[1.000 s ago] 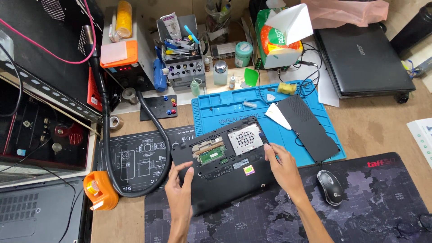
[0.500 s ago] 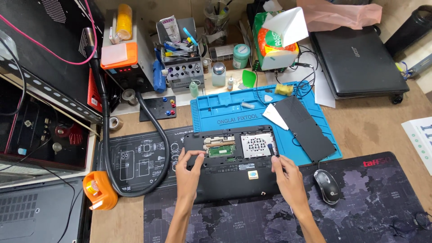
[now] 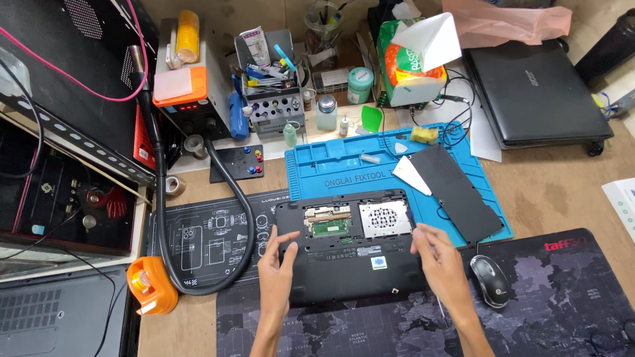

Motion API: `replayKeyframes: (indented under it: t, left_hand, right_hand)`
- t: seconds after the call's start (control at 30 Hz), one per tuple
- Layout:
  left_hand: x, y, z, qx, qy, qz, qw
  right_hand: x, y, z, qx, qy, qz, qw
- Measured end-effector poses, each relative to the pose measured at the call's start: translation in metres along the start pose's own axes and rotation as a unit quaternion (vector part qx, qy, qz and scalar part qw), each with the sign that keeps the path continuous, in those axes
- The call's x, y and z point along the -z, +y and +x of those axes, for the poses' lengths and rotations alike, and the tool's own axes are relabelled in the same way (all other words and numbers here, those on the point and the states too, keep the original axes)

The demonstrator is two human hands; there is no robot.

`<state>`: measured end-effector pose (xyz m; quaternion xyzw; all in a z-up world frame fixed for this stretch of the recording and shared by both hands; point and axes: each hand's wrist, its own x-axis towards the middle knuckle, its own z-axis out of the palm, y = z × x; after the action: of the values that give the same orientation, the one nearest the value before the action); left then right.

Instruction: Disassemble a laptop by removing screws and prying off the back cover

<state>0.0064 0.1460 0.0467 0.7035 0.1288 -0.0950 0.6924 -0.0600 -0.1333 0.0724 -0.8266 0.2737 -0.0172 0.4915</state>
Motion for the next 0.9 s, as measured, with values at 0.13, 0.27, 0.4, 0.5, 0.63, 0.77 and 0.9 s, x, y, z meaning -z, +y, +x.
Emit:
replayKeyframes:
  t: [0.13, 0.27, 0.4, 0.5, 0.63, 0.77, 0.9]
  left_hand:
    - [0.006, -0.002, 0.0, -0.002, -0.005, 0.004, 1.0]
    - [0.01, 0.001, 0.012, -0.026, -0.007, -0.026, 0.999]
    - [0.006, -0.01, 0.039, -0.101, -0.012, -0.031, 0.994]
    - [-0.003, -0.001, 0.052, -0.148, 0.013, -0.055, 0.987]
    - [-0.006, 0.005, 0.081, -0.175, 0.0, -0.043, 0.984]
    - [-0.006, -0.006, 0.113, -0.187, -0.017, -0.029, 0.982]
    - [-0.005, -0.014, 0.121, -0.18, -0.009, -0.067, 0.981]
  right_hand:
    - [-0.001, -0.022, 0.01, 0.012, 0.021, 0.002, 1.0]
    - [-0.002, -0.056, 0.01, 0.032, -0.019, 0.065, 0.997]
    - [-0.012, -0.063, 0.02, 0.076, -0.043, 0.168, 0.982]
    - [-0.021, -0.056, 0.028, 0.141, -0.035, 0.24, 0.96]
    - [-0.021, -0.074, 0.022, 0.168, -0.03, 0.25, 0.953]
    - [-0.024, -0.081, 0.03, 0.213, -0.002, 0.257, 0.943]
    - [-0.032, -0.097, 0.037, 0.286, 0.066, 0.199, 0.935]
